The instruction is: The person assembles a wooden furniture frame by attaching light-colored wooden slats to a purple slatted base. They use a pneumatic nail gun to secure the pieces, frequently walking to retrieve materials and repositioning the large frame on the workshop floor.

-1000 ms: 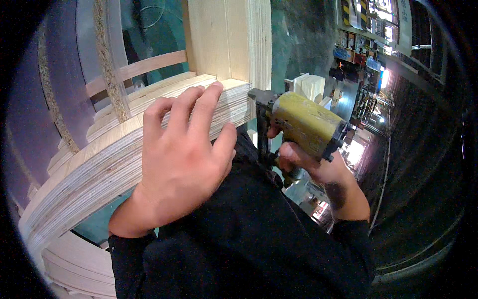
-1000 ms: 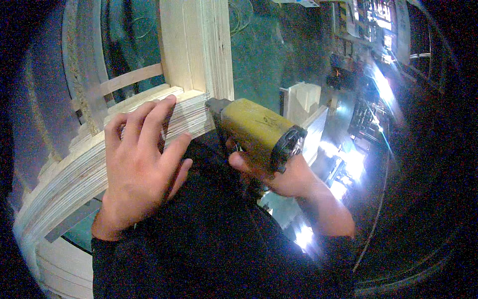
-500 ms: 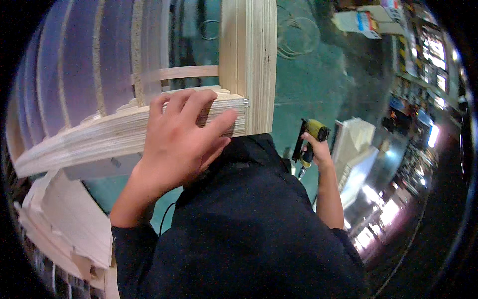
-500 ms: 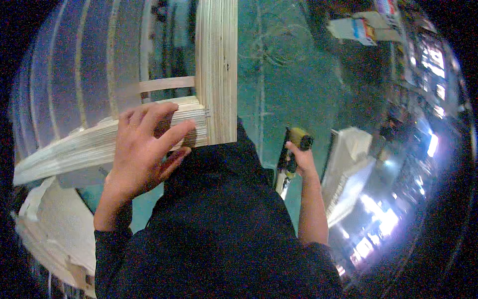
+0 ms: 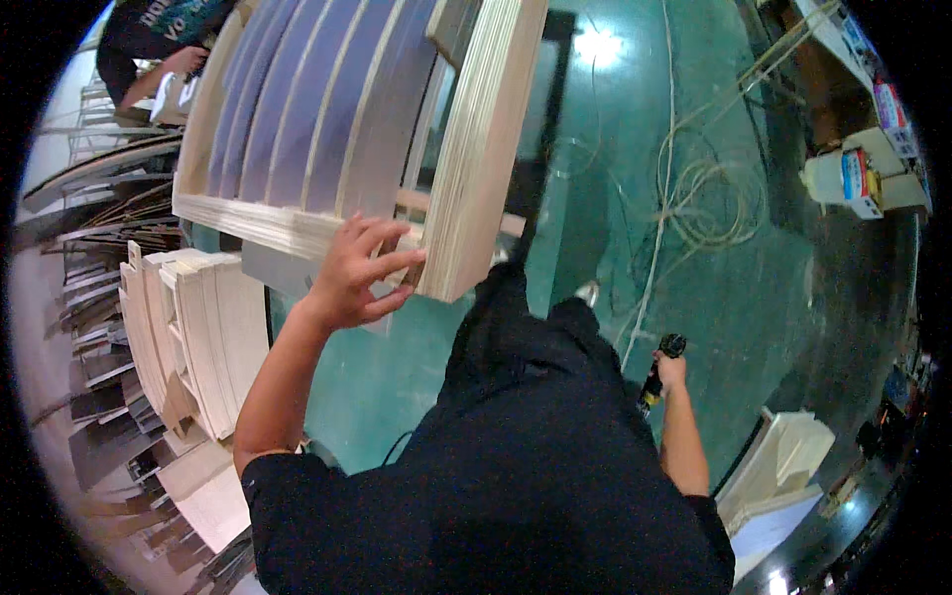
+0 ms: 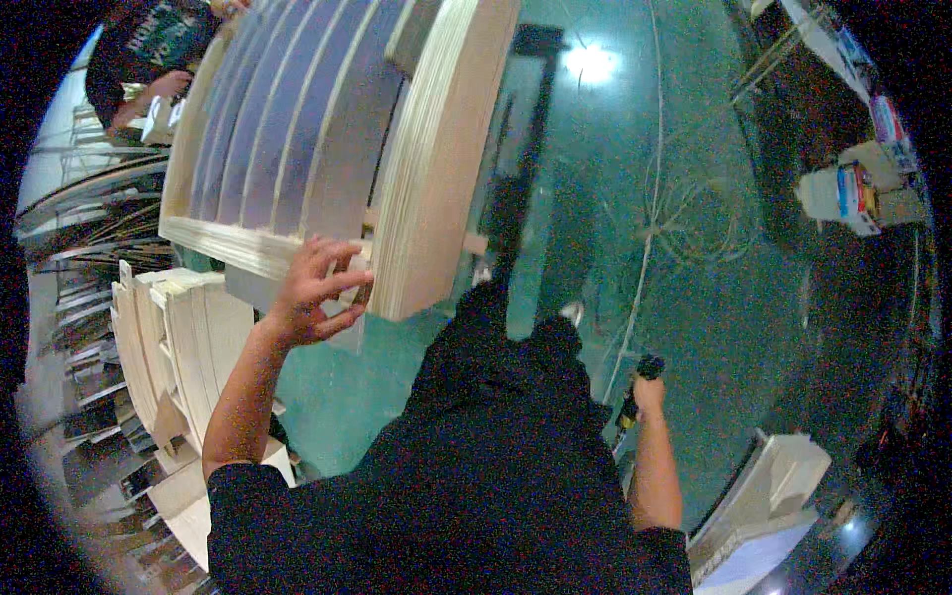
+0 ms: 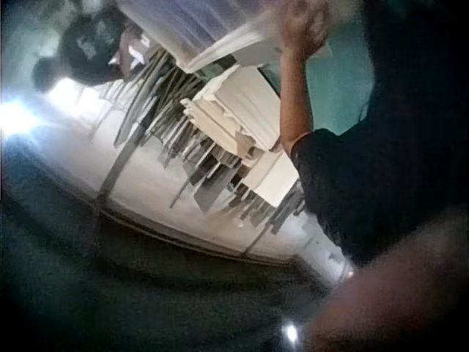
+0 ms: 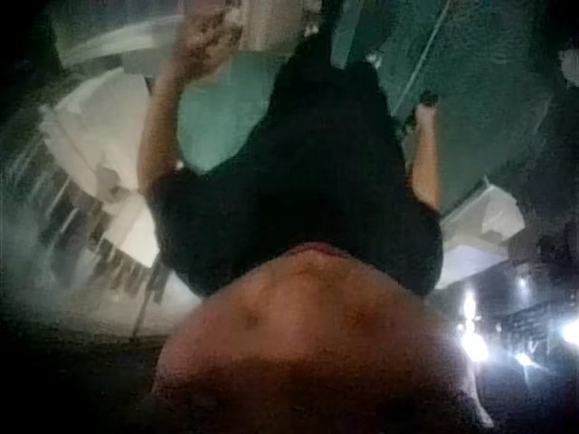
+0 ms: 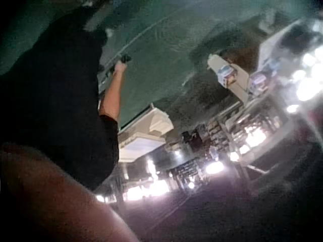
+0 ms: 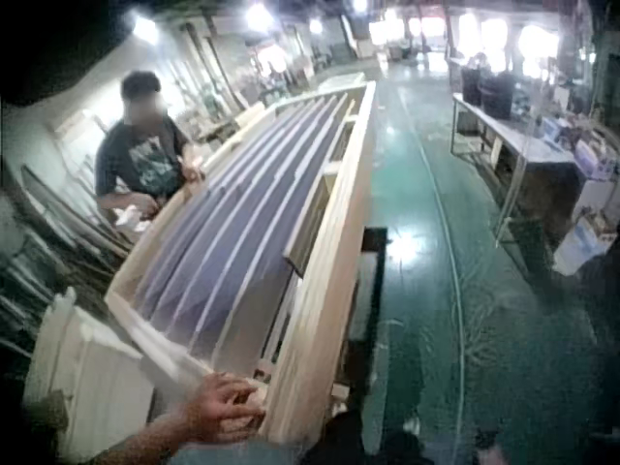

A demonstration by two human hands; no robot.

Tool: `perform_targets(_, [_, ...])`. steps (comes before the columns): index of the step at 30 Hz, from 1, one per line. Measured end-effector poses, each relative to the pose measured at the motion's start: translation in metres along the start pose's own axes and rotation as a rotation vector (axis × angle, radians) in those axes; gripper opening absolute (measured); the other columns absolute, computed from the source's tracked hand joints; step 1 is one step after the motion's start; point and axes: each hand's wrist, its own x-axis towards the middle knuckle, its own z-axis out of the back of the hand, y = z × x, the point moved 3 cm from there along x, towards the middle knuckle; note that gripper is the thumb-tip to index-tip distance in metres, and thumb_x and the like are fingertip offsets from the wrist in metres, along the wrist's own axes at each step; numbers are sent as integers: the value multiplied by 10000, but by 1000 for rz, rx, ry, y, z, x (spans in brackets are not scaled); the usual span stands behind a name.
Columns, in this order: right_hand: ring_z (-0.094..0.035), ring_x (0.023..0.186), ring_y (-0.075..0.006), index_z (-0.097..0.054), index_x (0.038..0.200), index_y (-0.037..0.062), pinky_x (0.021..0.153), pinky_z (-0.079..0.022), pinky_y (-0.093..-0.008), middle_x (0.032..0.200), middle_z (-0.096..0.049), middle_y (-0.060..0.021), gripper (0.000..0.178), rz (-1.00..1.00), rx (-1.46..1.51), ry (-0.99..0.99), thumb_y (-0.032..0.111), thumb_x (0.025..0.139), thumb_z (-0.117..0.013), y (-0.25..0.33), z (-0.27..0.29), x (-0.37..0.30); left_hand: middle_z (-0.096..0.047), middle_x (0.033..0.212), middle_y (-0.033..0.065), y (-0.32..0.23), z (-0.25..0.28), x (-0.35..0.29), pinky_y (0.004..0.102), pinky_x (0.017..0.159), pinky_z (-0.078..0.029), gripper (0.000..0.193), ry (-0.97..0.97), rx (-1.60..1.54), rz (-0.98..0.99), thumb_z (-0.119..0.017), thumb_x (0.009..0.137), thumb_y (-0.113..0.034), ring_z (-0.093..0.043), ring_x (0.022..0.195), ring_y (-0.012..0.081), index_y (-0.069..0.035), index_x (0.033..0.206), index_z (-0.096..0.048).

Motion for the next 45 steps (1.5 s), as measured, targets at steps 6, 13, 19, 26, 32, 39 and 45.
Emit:
perform_targets(6, [-627, 663, -214, -585, 1114, 54, 611, -546, -375, 893, -633, -53, 304, 152, 118, 382, 122, 866, -746, 156, -11, -44, -568, 1413, 138, -11, -12, -14, 521, 1127, -372, 450, -84, -45, 136, -800, 692, -157, -477, 1356, 386, -182, 1138, -751])
perform_targets(13, [-661, 692, -217, -575, 1127, 57, 634, -570, -388, 863, -630, -51, 272, 284, -4, 774, 165, 930, -728, 271, -40, -120, -555, 1452, 139, -24, -43, -17, 499, 1167, -354, 406, -373, -91, 296, -689, 720, -68, -436, 1414, 371, -128, 1116, -751])
perform_targets(19, [-591, 667, -179, -555, 1176, 7, 701, -547, -379, 804, -600, -53, 527, 547, 121, 1138, 372, 865, -773, 352, -65, -244, -615, 1390, 134, -25, -43, -24, 505, 1174, -342, 357, -550, -149, 302, -659, 742, -47, -490, 1381, 367, -86, 1087, -741])
perform_targets(26, [-687, 962, -271, -410, 1396, 12, 883, -565, -444, 1063, -646, -155, 666, 804, 88, 1113, 156, 844, -753, 377, -86, -334, -653, 1321, 143, -15, -47, -33, 492, 1186, -329, 240, -587, -233, 201, -673, 790, -99, -521, 1352, 354, -80, 1019, -741])
perform_targets(32, [-628, 1191, -285, -156, 1551, 36, 1035, -486, -393, 1366, -562, -185, 899, 1242, -319, 550, 30, 877, -752, 387, -126, -366, -652, 1331, 92, 25, -28, -43, 537, 1168, -310, 296, -564, -122, 192, -674, 830, -136, -570, 1284, 315, -116, 1125, -694])
perform_targets(39, [-701, 997, -320, -226, 1458, 25, 861, -540, -411, 1096, -695, -208, 774, 1468, -634, 84, 54, 882, -743, 394, -164, -388, -676, 1253, 50, 30, -31, -46, 508, 1114, -376, 205, -599, -102, 89, -705, 808, -170, -597, 1228, 271, -135, 1009, -692])
perform_targets(45, [-658, 755, -508, -240, 1434, 68, 641, -537, -516, 877, -692, -241, 731, 1651, -913, -212, 126, 893, -728, 399, -174, -393, -680, 1157, 2, 31, -32, -42, 470, 1061, -406, 142, -663, -110, 103, -723, 804, -190, -608, 1164, 243, -177, 940, -683])
